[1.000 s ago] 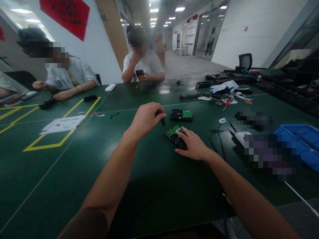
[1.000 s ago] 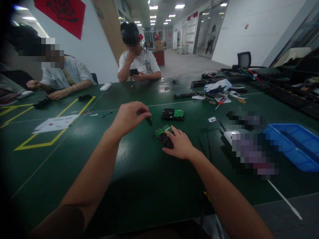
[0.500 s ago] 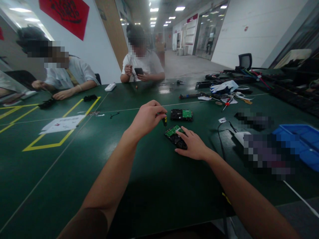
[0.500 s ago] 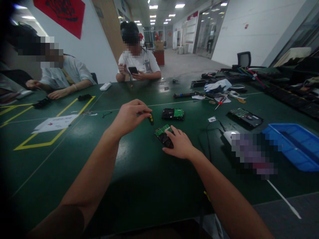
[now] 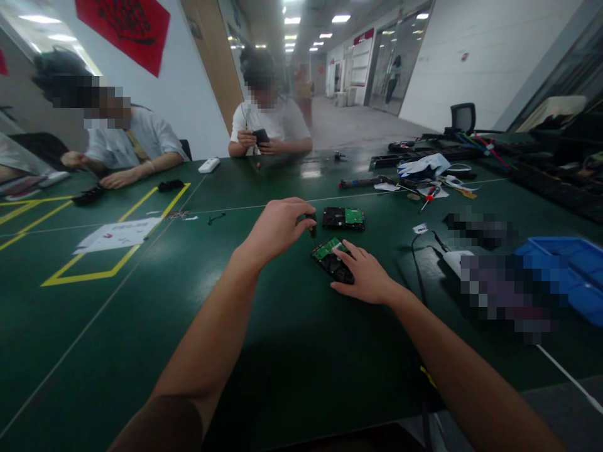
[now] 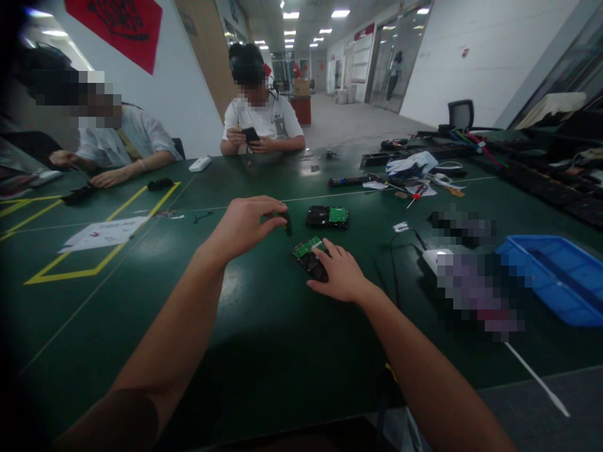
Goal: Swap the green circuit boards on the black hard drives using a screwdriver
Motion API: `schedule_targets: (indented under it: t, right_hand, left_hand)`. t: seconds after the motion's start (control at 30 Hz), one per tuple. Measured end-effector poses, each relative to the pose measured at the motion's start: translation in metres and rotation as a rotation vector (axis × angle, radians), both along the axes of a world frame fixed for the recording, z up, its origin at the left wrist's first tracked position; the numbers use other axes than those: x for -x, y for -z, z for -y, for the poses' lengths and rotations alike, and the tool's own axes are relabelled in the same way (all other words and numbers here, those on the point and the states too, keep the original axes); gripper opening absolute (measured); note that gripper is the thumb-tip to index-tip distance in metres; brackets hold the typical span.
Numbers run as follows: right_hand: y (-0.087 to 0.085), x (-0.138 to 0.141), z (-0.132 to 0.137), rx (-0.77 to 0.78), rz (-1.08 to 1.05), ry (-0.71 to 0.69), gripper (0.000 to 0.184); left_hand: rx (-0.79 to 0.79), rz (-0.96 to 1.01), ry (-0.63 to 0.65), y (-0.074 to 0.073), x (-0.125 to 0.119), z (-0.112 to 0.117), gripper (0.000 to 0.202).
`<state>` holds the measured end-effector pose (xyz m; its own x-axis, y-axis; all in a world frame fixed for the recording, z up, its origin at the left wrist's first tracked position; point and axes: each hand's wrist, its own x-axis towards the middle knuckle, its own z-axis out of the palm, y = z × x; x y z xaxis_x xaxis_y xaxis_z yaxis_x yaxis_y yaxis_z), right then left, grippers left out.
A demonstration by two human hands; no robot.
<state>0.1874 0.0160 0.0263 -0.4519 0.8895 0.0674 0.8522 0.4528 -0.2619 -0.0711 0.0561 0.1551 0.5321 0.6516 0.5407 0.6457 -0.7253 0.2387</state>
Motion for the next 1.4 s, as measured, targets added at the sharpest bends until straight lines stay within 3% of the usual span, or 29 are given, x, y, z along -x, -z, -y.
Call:
schedule_targets:
  t: [0.5,0.8,1.13,1.4]
  right_hand:
    - [0.001,0.0,0.0,0.002,-0.001,0.003,0.093]
    - [0.002,-0.001,-0.001,0.003,-0.012,0.005,0.093]
    - [0.0,0.0,0.0,0.009,0.001,0.004,0.094]
    - [-0.001,0.0,0.0,0.009,-0.009,0.008,0.093]
  left_hand:
    - [0.004,0.12,-0.07,0.005,-0.002,-0.005,0.004]
    - [0.005,0.24,-0.098,0.011,-0.003,-0.007,0.018]
    - [0.041,0.169,-0.004,0.005,-0.003,-0.002,0.009]
    - [0.002,0.1,-0.037,0.0,-0.001,0.001,0.015]
